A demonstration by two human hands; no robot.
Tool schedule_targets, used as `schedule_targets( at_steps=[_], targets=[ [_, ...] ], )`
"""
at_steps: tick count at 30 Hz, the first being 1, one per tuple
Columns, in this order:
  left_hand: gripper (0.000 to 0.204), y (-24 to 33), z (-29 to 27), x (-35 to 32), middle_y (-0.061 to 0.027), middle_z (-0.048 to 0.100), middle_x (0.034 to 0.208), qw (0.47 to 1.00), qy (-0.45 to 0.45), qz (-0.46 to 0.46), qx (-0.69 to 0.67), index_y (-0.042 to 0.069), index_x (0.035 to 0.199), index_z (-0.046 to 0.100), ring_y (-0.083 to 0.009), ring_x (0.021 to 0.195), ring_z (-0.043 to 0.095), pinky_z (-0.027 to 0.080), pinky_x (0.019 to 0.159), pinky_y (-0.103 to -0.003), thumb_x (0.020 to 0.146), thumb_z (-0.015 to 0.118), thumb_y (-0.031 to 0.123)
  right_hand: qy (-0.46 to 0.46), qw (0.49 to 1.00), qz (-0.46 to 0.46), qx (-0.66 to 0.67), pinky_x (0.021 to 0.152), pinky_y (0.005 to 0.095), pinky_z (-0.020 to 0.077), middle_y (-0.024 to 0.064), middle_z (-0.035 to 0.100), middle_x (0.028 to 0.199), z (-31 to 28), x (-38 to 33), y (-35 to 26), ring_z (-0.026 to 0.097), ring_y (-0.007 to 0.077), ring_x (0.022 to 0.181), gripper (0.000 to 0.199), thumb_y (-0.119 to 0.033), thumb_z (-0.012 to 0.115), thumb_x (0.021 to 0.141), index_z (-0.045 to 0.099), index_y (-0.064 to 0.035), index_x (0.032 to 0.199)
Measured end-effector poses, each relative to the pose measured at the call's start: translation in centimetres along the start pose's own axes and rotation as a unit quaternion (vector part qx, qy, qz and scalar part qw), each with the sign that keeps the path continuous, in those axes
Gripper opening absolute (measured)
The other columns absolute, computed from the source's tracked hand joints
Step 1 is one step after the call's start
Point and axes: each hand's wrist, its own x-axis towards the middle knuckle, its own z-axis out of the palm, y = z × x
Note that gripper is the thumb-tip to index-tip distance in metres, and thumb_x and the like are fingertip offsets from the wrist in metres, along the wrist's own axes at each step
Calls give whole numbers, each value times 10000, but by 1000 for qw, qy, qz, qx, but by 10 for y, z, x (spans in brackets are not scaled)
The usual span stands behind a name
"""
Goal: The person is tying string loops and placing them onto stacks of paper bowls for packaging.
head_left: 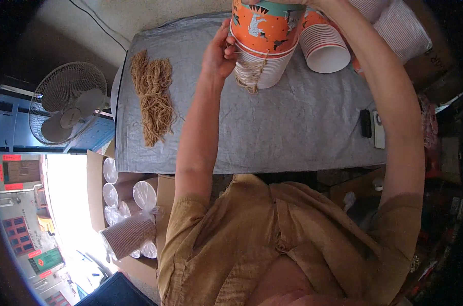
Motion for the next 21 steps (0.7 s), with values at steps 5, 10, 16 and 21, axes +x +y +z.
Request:
schedule_targets(
  at_steps=[5, 10, 16, 21],
  targets=[
    [341, -1, 3, 3, 13, 558, 709, 999, 25, -25, -19, 178, 1358, 475, -44, 435, 418, 337, 342, -136, 1020, 494, 216, -15, 1000, -7, 5, 962, 377, 484, 294, 551, 1283, -5, -4, 2, 565, 333, 1185, 974, -454, 825, 654, 448, 124, 1341],
    [367, -1, 0, 0, -4, 623, 783, 999, -40, -8, 22, 177, 1382, 460, -28, 430, 416, 331, 340, -132, 1017, 493, 195, 19, 999, -15, -26, 1006, 374, 459, 319, 498, 1344, 4, 2, 14, 521, 353, 1249, 1062, -495, 824, 657, 383, 147, 1381],
    [481, 2, -5, 1, -37, 713, 831, 998, -57, -18, 17, 164, 1449, 352, -39, 419, 386, 298, 341, -154, 998, 518, 184, 38, 996, 27, -76, 1037, 383, 435, 307, 483, 1371, 9, -8, 1, 505, 363, 1271, 1040, -514, 801, 680, 384, 97, 1411],
    [366, 9, 16, -1, -40, 694, 855, 997, -68, -33, -13, 116, 1371, 462, -38, 449, 446, 348, 353, -138, 1008, 486, 156, 34, 991, 54, -117, 1053, 384, 420, 298, 472, 1389, 10, -13, -2, 488, 361, 1291, 1007, -527, 789, 679, 414, 33, 1427]
  ],
)
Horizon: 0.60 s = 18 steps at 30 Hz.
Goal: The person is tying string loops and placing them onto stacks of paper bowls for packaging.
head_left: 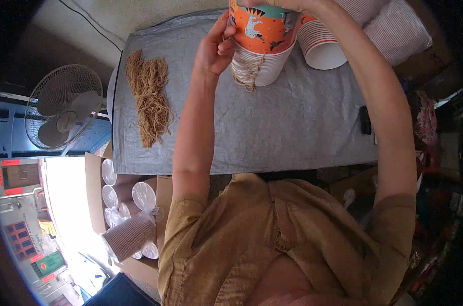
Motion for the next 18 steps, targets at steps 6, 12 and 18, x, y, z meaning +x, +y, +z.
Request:
schedule_targets(
  at_steps=[6, 12, 18],
  targets=[
    [315, -11, 24, -18, -38, 678, 929, 997, 72, 29, 3, 85, 1320, 522, -44, 532, 517, 384, 381, -122, 1012, 473, 131, 45, 999, -20, 12, 1047, 385, 422, 281, 476, 1395, 7, 4, 9, 489, 357, 1288, 987, -513, 793, 677, 433, 39, 1411],
    [400, -21, 22, -27, 9, 624, 816, 970, 137, 90, 178, 82, 1378, 445, -60, 609, 579, 384, 464, -151, 997, 529, 173, -45, 995, -40, 81, 997, 373, 452, 257, 568, 1295, -7, 4, 19, 559, 333, 1205, 958, -530, 790, 684, 470, 52, 1374],
    [312, -36, 36, -2, 65, 557, 749, 889, 214, 161, 371, 68, 1263, 579, -20, 602, 434, 343, 535, -193, 995, 561, 229, 39, 785, 14, 618, 1050, 373, 388, 52, 533, 1376, 86, 10, 173, 489, 204, 1259, 686, -582, 508, 942, 469, -97, 1427]
  ],
)
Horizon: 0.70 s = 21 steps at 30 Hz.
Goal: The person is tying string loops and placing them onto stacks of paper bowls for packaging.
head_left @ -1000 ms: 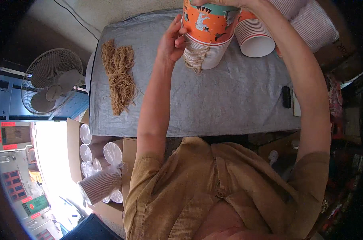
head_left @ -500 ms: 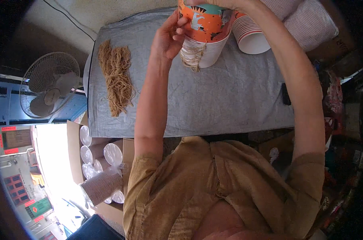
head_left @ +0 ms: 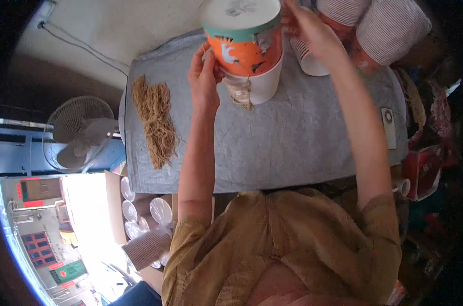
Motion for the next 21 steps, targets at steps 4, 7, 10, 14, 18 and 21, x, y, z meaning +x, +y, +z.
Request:
schedule_targets(
  at_steps=[4, 7, 10, 14, 18, 21],
  targets=[
    [230, -18, 10, 22, 76, 594, 810, 998, 61, 26, 7, 80, 1170, 633, -8, 649, 465, 358, 544, -187, 980, 580, 200, 20, 998, -5, 56, 1136, 403, 265, 107, 489, 1427, -2, -20, 117, 420, 284, 1330, 736, -620, 351, 976, 419, -56, 1444],
    [262, -34, -45, 56, 10, 641, 848, 996, -27, 85, -11, 55, 1191, 589, -112, 776, 619, 506, 669, -242, 989, 507, 200, 72, 980, -152, -105, 1151, 396, 242, 156, 350, 1510, 54, -47, 117, 365, 296, 1367, 633, -464, 327, 1035, 301, -27, 1492],
    [317, -45, -36, 78, -55, 651, 911, 997, 66, 20, -19, 33, 1191, 542, -194, 906, 641, 539, 801, -342, 983, 416, 237, 139, 954, -161, -210, 1157, 457, 220, 245, 275, 1520, 82, -88, 125, 295, 393, 1398, 731, -418, 496, 971, 229, 2, 1507],
    [306, -41, -40, 85, -54, 649, 912, 997, 75, 15, 6, 36, 1170, 545, -191, 909, 637, 534, 806, -344, 980, 417, 238, 168, 938, -186, -238, 1124, 488, 247, 240, 352, 1466, 96, -126, 131, 339, 388, 1369, 703, -354, 597, 923, 321, -10, 1470],
    [294, -21, -40, 75, -52, 646, 914, 996, 83, 26, 26, 39, 1149, 549, -188, 912, 633, 529, 811, -346, 976, 418, 238, 211, 949, -204, -118, 933, 489, 408, 165, 610, 1154, 66, -105, 133, 588, 340, 1092, 282, -176, 563, 941, 573, -31, 1183],
    [287, -17, -43, 75, -51, 644, 915, 995, 91, 24, 35, 41, 1134, 551, -186, 915, 629, 525, 815, -348, 974, 419, 239, 192, 966, -165, -47, 855, 318, 487, 115, 651, 1022, 44, -65, 133, 633, 222, 965, 219, -30, 517, 946, 616, 2, 1139]
  ],
)
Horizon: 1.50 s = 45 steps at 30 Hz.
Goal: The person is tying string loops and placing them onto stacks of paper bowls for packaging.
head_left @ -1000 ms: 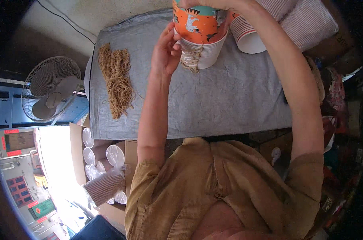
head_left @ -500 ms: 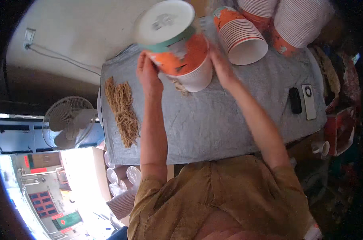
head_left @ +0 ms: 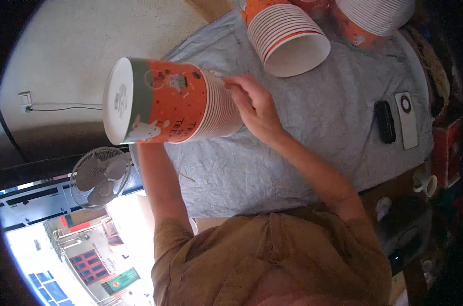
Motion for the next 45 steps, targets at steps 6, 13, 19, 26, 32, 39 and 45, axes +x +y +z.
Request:
schedule_targets(
  at_steps=[6, 13, 19, 26, 32, 39, 45],
  targets=[
    [272, 12, 14, -6, -49, 641, 918, 999, 19, 26, -2, 46, 1103, 556, -181, 920, 623, 517, 822, -352, 969, 421, 240, -57, 998, -18, 35, 807, 297, 500, 95, 654, 1002, 10, 42, 6, 635, 199, 937, 245, -12, 525, 926, 644, -33, 1140],
    [257, 7, 13, -7, -46, 636, 920, 997, 51, 28, -46, 51, 1066, 562, -176, 926, 616, 508, 831, -356, 963, 423, 241, 82, 995, -54, -25, 739, 352, 518, 126, 625, 928, -51, 14, -2, 636, 259, 848, 176, -12, 589, 850, 634, -36, 1019],
    [247, 0, 32, -58, -44, 633, 923, 992, 81, 30, -91, 55, 1035, 567, -172, 931, 609, 500, 839, -360, 959, 425, 242, 191, 891, -194, -362, 835, 423, 463, 119, 596, 974, -145, 65, 13, 566, 314, 985, 284, -25, 672, 775, 594, -80, 1043],
    [183, -73, -3, -172, -1, 507, 807, 988, 115, 8, -105, 123, 774, 466, -113, 798, 486, 400, 744, -270, 937, 474, 205, 37, 832, -245, -496, 781, 447, 501, 94, 607, 925, -171, 85, -1, 605, 325, 942, 253, -99, 720, 764, 574, -66, 967],
    [309, -125, 72, -210, -91, 604, 1117, 972, -165, -51, 162, 4, 1192, 516, -161, 982, 623, 523, 760, -279, 914, 643, 48, -22, 812, -205, -547, 656, 446, 485, 109, 603, 841, -158, 82, -32, 627, 335, 820, 211, -110, 691, 784, 529, -42, 901],
    [390, -107, 141, -174, -92, 613, 1107, 978, -142, 85, 127, 6, 1242, 510, -135, 965, 615, 518, 746, -259, 897, 681, 71, -104, 828, -134, -535, 599, 454, 461, 178, 588, 718, -155, 56, -84, 614, 358, 680, 226, -151, 672, 810, 498, -9, 825],
    [360, -62, 108, -188, -101, 705, 940, 978, -159, 6, 135, -39, 1177, 619, -122, 705, 653, 546, 626, -272, 879, 706, 145, -123, 871, -11, -475, 593, 514, 455, 246, 602, 709, -148, 18, -135, 608, 440, 672, 302, -252, 626, 856, 555, 19, 744]
  ],
)
